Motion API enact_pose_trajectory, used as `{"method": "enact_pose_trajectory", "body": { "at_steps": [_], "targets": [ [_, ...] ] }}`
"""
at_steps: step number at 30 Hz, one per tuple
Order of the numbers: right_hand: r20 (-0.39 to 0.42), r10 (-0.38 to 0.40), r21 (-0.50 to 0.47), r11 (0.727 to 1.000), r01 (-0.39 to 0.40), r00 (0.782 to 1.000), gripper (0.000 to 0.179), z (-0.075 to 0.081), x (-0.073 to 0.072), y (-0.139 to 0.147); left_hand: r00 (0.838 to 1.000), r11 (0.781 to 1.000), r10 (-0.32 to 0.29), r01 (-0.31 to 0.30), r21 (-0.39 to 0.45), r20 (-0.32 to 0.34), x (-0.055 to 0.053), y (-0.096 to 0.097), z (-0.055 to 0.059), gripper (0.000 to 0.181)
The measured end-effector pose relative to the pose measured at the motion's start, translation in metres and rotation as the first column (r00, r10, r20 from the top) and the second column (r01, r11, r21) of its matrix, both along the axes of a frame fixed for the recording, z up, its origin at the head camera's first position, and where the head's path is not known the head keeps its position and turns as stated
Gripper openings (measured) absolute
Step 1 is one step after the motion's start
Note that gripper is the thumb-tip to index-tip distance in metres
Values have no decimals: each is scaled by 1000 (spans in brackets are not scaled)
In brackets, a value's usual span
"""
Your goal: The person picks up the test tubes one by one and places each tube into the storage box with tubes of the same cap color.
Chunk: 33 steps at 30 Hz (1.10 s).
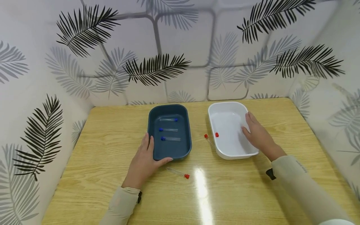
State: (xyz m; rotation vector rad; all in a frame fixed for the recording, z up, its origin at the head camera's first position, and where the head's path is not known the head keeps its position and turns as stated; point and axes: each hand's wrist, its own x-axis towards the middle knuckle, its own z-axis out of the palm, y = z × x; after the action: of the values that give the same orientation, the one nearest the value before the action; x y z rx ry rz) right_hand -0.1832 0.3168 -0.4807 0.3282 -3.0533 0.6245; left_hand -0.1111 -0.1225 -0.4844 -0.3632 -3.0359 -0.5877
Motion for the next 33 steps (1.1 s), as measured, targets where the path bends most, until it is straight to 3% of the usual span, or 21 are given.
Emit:
{"method": "enact_pose_trajectory", "body": {
  "at_steps": [7,13,16,18,20,22,24,28,30,33],
  "targets": [
    [-22,8,51,999,-7,1000,71,-7,-2,0,995,997,-35,29,-65,-94,0,0,-6,111],
    [17,11,34,999,-11,1000,74,-6,0,-1,981,991,-78,58,-119,-175,13,1,-3,102],
    [25,16,-6,1000,-15,1000,69,-4,0,0,949,984,-162,135,-116,-270,24,4,-1,88],
    [35,12,-40,999,-11,999,67,-2,1,2,908,969,-247,227,-98,-340,32,7,1,75],
    [53,5,-65,998,-1,999,66,0,1,5,857,939,-336,338,-67,-391,40,12,2,61],
    [74,-6,-83,996,12,997,66,2,3,8,829,910,-397,411,-53,-394,48,17,3,52],
    [93,-16,-88,996,25,995,66,3,6,11,828,897,-425,440,-46,-366,53,21,5,47],
    [111,-12,-112,993,25,994,65,5,14,13,851,901,-427,428,-66,-305,60,26,6,44],
    [108,2,-129,992,12,994,66,5,18,13,845,897,-434,437,-64,-312,61,29,6,41],
    [118,14,-142,990,3,993,72,5,24,14,815,880,-459,473,-53,-353,63,34,6,39]
  ]
}}
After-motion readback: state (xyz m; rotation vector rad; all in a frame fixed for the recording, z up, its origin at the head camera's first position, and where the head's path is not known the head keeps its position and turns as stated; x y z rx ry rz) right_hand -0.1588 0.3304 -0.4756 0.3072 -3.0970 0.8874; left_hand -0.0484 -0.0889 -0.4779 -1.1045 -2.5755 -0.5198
